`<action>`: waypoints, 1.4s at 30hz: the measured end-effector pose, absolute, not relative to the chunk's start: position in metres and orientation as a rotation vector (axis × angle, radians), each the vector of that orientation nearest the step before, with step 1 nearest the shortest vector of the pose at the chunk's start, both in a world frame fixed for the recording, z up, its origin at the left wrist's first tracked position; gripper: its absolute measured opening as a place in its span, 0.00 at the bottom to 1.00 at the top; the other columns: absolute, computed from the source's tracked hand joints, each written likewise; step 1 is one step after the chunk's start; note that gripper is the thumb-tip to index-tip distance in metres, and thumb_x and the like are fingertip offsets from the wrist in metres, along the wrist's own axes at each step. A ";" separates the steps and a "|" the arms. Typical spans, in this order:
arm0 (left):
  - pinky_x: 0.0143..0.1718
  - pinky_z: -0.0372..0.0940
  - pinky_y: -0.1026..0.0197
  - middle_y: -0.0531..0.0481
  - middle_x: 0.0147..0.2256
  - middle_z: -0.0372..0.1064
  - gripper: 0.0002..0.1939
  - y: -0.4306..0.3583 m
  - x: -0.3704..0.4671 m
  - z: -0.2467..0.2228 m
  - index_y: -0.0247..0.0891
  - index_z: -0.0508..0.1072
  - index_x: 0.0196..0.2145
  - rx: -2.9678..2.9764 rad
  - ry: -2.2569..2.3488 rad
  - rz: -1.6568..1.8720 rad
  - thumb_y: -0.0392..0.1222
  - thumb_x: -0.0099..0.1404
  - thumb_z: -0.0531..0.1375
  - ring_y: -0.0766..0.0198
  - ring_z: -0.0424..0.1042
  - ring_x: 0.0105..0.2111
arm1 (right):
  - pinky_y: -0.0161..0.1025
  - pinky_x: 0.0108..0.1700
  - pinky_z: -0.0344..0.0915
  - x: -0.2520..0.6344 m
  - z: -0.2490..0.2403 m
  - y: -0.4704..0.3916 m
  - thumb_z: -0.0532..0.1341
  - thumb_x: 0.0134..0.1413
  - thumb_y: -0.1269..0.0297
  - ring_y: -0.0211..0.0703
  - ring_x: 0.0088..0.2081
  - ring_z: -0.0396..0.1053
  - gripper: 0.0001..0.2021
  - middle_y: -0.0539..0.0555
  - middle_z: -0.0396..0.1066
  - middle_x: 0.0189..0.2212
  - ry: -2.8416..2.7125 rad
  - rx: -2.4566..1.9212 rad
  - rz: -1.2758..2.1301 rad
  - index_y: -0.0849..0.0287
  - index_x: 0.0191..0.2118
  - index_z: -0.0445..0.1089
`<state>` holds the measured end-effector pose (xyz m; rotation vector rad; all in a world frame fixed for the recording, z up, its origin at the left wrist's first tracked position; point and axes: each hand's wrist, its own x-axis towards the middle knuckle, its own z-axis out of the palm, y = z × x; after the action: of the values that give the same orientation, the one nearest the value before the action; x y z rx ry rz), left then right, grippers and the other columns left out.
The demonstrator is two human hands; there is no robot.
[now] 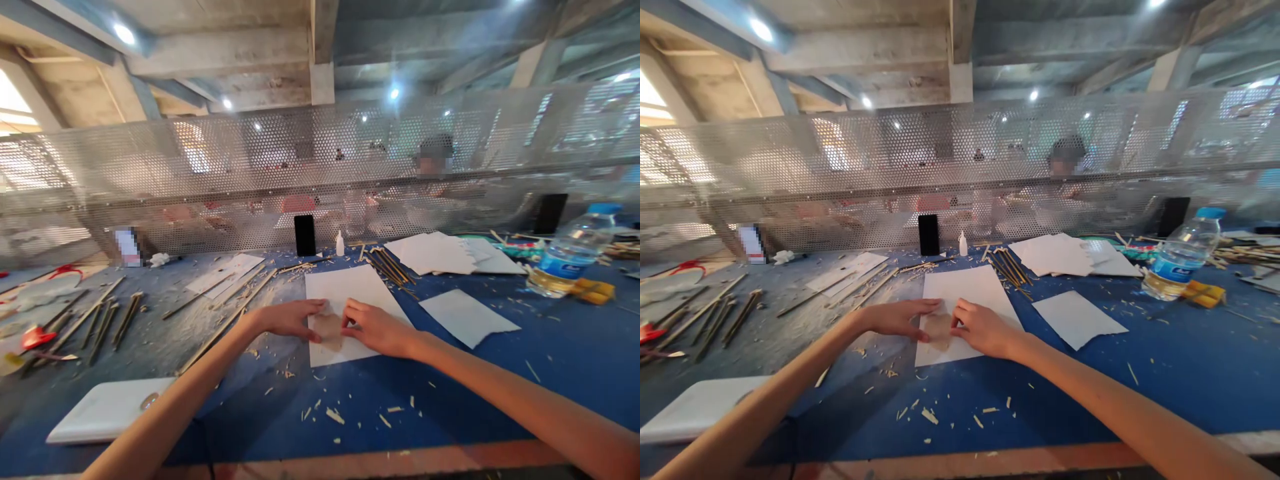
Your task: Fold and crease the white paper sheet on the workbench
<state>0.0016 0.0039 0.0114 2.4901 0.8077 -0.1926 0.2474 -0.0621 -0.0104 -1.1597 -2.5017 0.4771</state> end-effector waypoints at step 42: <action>0.53 0.61 0.53 0.44 0.50 0.65 0.31 0.017 0.021 0.019 0.38 0.66 0.51 2.684 0.714 -0.179 0.47 0.52 0.71 0.48 0.64 0.52 | 0.37 0.43 0.65 0.256 -0.010 -0.073 0.57 0.65 0.58 0.42 0.41 0.69 0.08 0.52 0.67 0.42 -2.389 -1.163 0.697 0.55 0.39 0.69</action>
<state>0.0212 0.0167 0.0191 2.6841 0.7143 -0.1791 0.2565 -0.0734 -0.0096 -1.1626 -2.3885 0.6971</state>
